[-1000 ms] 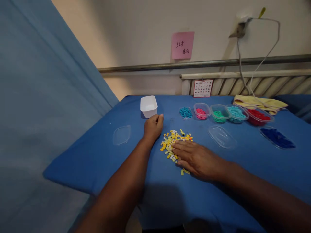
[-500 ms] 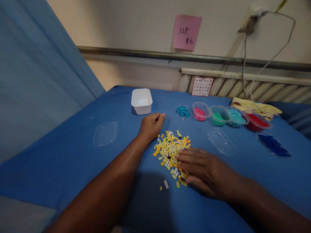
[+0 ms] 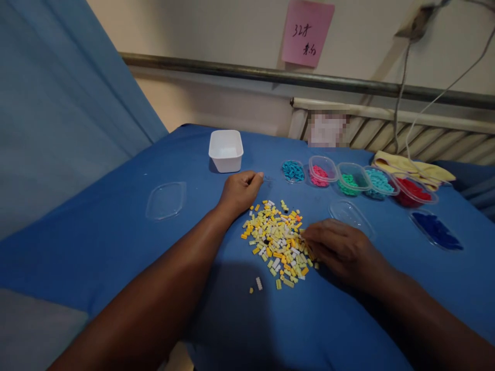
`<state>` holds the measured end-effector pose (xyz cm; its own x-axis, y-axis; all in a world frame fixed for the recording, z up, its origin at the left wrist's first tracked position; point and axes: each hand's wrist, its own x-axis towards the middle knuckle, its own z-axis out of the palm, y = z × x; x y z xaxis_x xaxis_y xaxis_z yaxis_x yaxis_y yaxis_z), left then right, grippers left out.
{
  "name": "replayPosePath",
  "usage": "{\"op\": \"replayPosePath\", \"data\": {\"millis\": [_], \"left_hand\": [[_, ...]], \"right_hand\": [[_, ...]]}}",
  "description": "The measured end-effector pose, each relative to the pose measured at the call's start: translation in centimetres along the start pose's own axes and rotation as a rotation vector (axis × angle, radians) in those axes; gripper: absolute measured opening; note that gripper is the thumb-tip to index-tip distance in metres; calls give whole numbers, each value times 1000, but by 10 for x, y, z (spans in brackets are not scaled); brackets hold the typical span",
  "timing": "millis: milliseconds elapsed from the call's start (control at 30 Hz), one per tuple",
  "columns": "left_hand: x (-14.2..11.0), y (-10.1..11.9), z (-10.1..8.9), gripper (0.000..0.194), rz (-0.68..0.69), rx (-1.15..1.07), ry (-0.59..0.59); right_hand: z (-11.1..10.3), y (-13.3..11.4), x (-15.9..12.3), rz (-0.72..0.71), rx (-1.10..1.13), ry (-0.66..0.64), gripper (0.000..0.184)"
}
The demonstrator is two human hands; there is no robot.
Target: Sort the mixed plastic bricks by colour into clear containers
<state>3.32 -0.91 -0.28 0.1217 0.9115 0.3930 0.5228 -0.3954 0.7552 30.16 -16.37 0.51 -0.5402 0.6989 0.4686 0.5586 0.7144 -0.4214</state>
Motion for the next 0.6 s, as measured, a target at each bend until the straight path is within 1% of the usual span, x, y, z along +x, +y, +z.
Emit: {"op": "replayPosePath", "data": {"millis": [67,167,367,467,533,600], "left_hand": [[0,0,0,43,-3,1,-5],[-1,1,1,43,-12,1,-13],[-1,0,2,43,-26,-18,-14],[-1,0,2,44,-23,-14,-23],[-1,0,1,44,-20,-12,-25],[-1,0,1,45,-17,-12,-29]], "right_hand": [[-2,1,1,25,-17,-27,15],[-2,1,1,9,-15,-86,14],[-7,1,1,56,-34,-12,17],[-8,2,1,40,-47,-4,18],[-6,-1,1,14,-38,-2,22],[-3,-7,2,-30,-26,-39,33]]}}
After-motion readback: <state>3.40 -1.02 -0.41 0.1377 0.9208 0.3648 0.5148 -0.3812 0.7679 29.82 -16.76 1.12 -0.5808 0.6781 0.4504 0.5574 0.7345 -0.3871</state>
